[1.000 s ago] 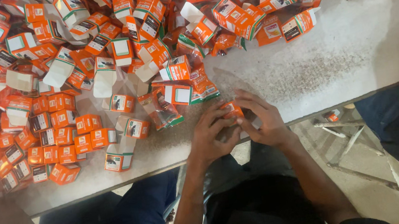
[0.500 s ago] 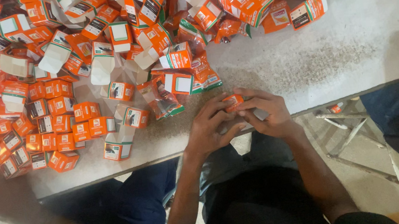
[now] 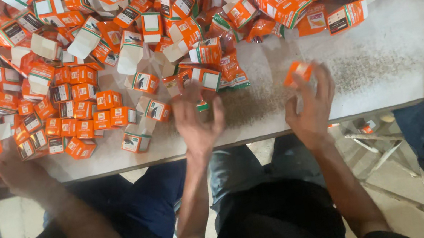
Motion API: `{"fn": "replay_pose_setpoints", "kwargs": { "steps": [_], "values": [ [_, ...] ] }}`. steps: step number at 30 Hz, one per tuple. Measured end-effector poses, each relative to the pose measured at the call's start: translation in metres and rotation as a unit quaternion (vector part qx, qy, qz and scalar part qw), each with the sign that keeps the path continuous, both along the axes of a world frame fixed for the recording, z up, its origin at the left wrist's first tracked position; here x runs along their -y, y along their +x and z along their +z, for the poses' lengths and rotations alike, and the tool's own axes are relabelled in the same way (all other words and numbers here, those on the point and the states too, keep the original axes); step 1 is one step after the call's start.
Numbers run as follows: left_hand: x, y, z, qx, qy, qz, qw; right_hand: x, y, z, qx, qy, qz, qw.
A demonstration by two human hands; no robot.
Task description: The person picks up small orange product boxes from a large pile on the table, opens a box, places a plastic-wrapped item inside, closes it, and sets the finished box back on the table, repeating this packing cycle one box at a time.
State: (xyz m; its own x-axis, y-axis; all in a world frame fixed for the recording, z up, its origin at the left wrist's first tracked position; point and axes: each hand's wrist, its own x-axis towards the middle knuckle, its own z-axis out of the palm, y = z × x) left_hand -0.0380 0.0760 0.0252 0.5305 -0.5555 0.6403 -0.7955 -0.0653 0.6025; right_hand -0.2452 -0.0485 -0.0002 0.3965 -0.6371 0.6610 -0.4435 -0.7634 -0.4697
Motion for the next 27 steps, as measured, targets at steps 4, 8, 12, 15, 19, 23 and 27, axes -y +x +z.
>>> {"fn": "replay_pose_setpoints", "kwargs": {
  "steps": [4, 8, 12, 15, 19, 23, 27],
  "values": [
    [0.021, 0.025, 0.012, 0.138, 0.081, 0.089, 0.983, 0.014, 0.033, 0.01, -0.03, 0.028, 0.108, 0.993],
    [0.024, 0.013, 0.008, -0.056, -0.06, -0.002, 0.997, 0.031, 0.095, 0.017, -0.118, 0.006, 0.237, 0.964],
    [-0.003, -0.007, -0.012, 0.034, -0.127, -0.038, 0.991, 0.023, 0.105, 0.02, -0.161, 0.064, 0.187, 0.967],
    [-0.004, -0.013, -0.028, -0.017, -0.033, -0.066, 0.997, -0.005, 0.06, 0.024, -0.216, 0.099, 0.164, 0.957],
    [0.005, -0.023, -0.039, -0.036, 0.081, -0.144, 0.986, -0.022, -0.033, 0.044, -0.279, 0.303, 0.171, 0.895],
    [0.022, -0.039, -0.043, 0.008, 0.064, -0.227, 0.972, -0.032, -0.079, 0.056, -0.027, 0.483, 0.164, 0.86],
    [0.028, -0.049, -0.041, -0.013, 0.18, -0.292, 0.939, -0.044, -0.062, 0.048, 0.248, 0.462, 0.175, 0.833]
  ]
}}
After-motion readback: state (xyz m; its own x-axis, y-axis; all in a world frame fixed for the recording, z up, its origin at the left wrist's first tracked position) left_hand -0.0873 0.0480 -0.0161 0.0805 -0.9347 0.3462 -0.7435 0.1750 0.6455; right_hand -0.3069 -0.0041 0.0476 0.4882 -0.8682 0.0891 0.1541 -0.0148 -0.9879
